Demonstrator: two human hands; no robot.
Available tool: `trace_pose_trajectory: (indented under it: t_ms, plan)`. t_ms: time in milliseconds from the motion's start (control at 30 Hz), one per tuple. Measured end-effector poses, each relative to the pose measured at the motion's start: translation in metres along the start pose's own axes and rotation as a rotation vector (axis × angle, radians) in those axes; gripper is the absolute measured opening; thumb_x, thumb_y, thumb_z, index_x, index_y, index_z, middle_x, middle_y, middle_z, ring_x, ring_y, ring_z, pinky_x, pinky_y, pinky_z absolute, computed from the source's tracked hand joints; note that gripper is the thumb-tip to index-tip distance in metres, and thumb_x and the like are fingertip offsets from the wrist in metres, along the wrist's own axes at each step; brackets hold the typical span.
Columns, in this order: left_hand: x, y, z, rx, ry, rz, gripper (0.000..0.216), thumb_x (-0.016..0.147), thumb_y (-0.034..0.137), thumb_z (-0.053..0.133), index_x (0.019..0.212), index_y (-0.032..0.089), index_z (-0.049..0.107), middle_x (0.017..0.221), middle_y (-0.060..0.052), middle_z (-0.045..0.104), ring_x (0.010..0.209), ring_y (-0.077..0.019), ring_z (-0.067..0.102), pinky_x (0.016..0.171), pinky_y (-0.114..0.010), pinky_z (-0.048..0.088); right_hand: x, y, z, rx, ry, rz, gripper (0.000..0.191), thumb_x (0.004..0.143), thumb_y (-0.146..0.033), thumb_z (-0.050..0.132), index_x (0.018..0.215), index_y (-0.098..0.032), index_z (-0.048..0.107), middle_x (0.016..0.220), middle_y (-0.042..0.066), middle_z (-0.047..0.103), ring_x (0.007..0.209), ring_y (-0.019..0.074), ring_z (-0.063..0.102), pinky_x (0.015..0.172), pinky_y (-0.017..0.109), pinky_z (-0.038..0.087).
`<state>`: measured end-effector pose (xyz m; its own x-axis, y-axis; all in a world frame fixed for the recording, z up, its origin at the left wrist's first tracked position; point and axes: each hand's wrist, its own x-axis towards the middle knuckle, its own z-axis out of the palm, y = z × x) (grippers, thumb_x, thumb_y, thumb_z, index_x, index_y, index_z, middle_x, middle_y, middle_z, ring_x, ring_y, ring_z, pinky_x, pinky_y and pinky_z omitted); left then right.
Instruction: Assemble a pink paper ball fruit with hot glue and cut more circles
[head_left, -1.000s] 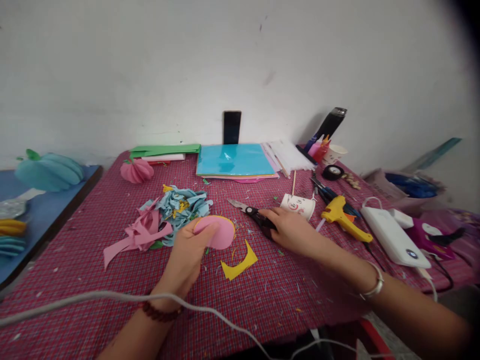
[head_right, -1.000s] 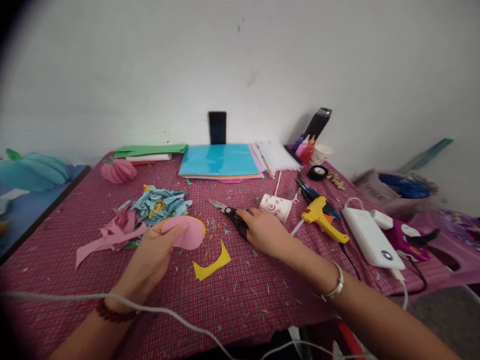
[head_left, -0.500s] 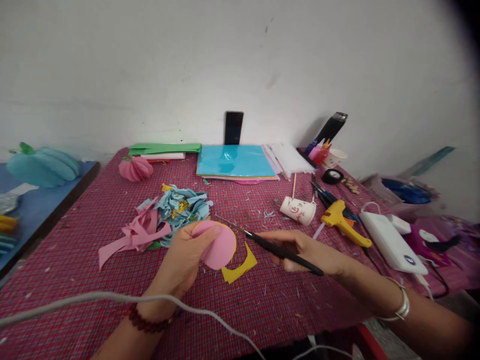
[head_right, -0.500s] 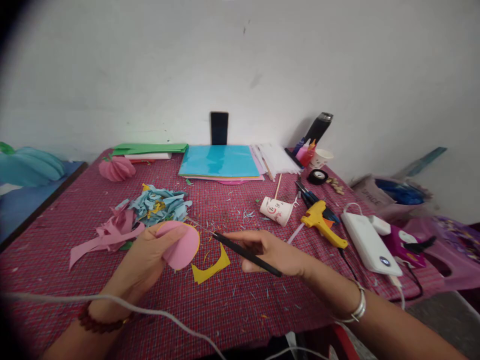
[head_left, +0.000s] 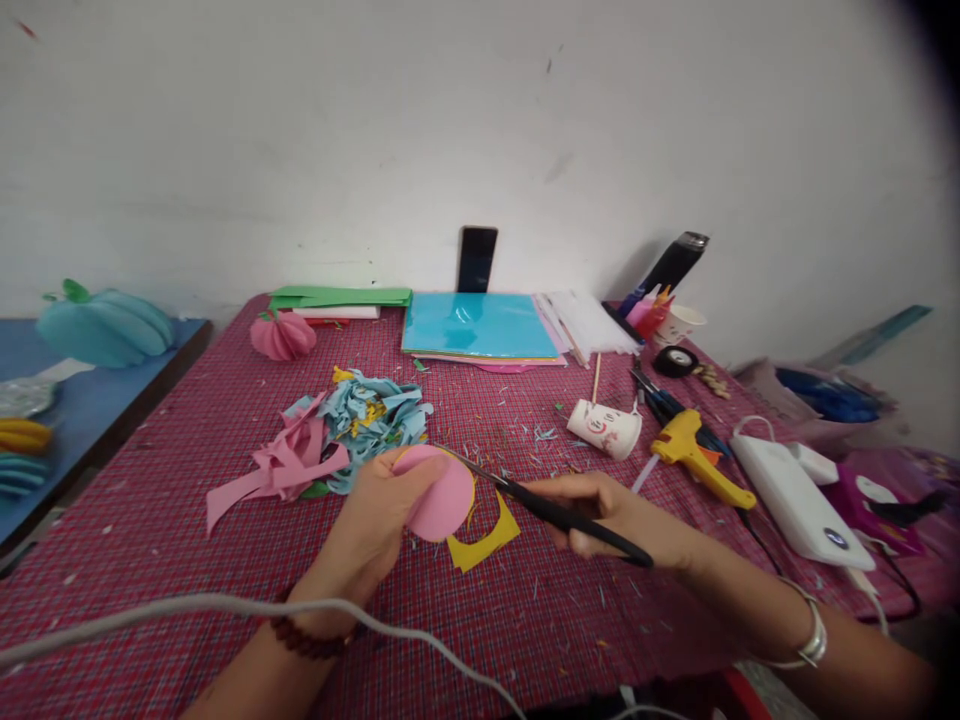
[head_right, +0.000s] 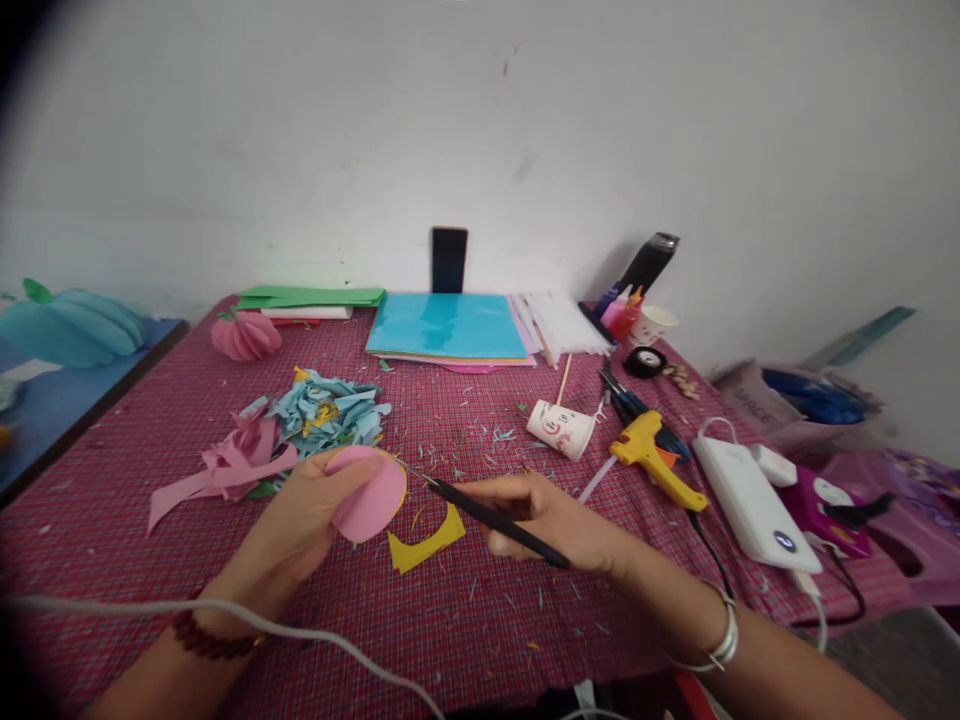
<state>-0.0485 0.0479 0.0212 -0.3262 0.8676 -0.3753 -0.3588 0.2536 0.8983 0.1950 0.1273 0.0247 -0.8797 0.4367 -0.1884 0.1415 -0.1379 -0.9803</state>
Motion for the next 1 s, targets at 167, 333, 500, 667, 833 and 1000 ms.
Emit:
trace_pose_trajectory:
  t_ms: [167, 333, 500, 667, 833, 1000]
  plan:
    - [0.001, -0.001, 0.002, -0.097, -0.030, -0.050, 0.016, 0.059, 0.027, 0.079, 0.066, 0.014, 0.072, 0.064, -0.002, 0.071, 0.055, -0.0123, 0.061, 0.054, -0.022, 0.048, -0.001, 0.002, 0.000, -0.003, 0.007, 0.043, 0.062, 0.073, -0.039, 0.078, 0.131, -0.025, 0.062, 0.069, -0.003, 0.050, 0.055, 0.0072, 0.035, 0.045, 0.021, 0.025]
    - [0.002, -0.002, 0.002, -0.150, -0.022, -0.104, 0.017, 0.057, 0.026, 0.082, 0.065, 0.015, 0.072, 0.064, -0.003, 0.071, 0.055, -0.0130, 0.062, 0.055, -0.022, 0.049, -0.001, 0.005, -0.002, 0.014, 0.002, 0.065, 0.060, 0.074, -0.036, 0.076, 0.132, -0.025, 0.061, 0.063, -0.005, 0.046, 0.052, 0.0065, 0.032, 0.045, 0.021, 0.025]
    - [0.003, -0.002, 0.003, -0.130, -0.024, -0.106, 0.019, 0.056, 0.025, 0.082, 0.067, 0.013, 0.073, 0.065, -0.005, 0.072, 0.056, -0.0136, 0.062, 0.056, -0.023, 0.048, 0.000, 0.006, -0.002, -0.020, 0.003, 0.011, 0.054, 0.076, -0.028, 0.075, 0.129, -0.025, 0.064, 0.064, -0.006, 0.044, 0.054, 0.0066, 0.029, 0.043, 0.019, 0.025]
    - [0.003, -0.002, 0.004, -0.139, -0.027, -0.131, 0.018, 0.057, 0.025, 0.081, 0.067, 0.012, 0.074, 0.065, -0.006, 0.072, 0.056, -0.0141, 0.062, 0.056, -0.024, 0.048, -0.001, 0.009, -0.004, -0.026, 0.013, 0.007, 0.055, 0.076, -0.025, 0.076, 0.129, -0.028, 0.063, 0.074, -0.004, 0.051, 0.058, 0.0070, 0.033, 0.046, 0.019, 0.027]
    - [0.003, -0.002, 0.004, -0.154, -0.015, -0.148, 0.018, 0.056, 0.024, 0.081, 0.066, 0.012, 0.074, 0.065, -0.007, 0.072, 0.055, -0.0143, 0.062, 0.055, -0.024, 0.048, -0.003, 0.011, -0.004, -0.020, -0.002, 0.052, 0.055, 0.078, -0.032, 0.074, 0.131, -0.023, 0.061, 0.064, -0.006, 0.042, 0.052, 0.0059, 0.030, 0.042, 0.020, 0.022]
    - [0.004, -0.003, 0.004, -0.154, -0.017, -0.139, 0.020, 0.056, 0.025, 0.082, 0.067, 0.012, 0.073, 0.064, -0.005, 0.072, 0.055, -0.0137, 0.062, 0.054, -0.023, 0.048, -0.003, 0.007, -0.003, -0.035, 0.003, 0.041, 0.055, 0.078, -0.035, 0.075, 0.130, -0.023, 0.061, 0.069, -0.004, 0.047, 0.057, 0.0071, 0.036, 0.046, 0.019, 0.028]
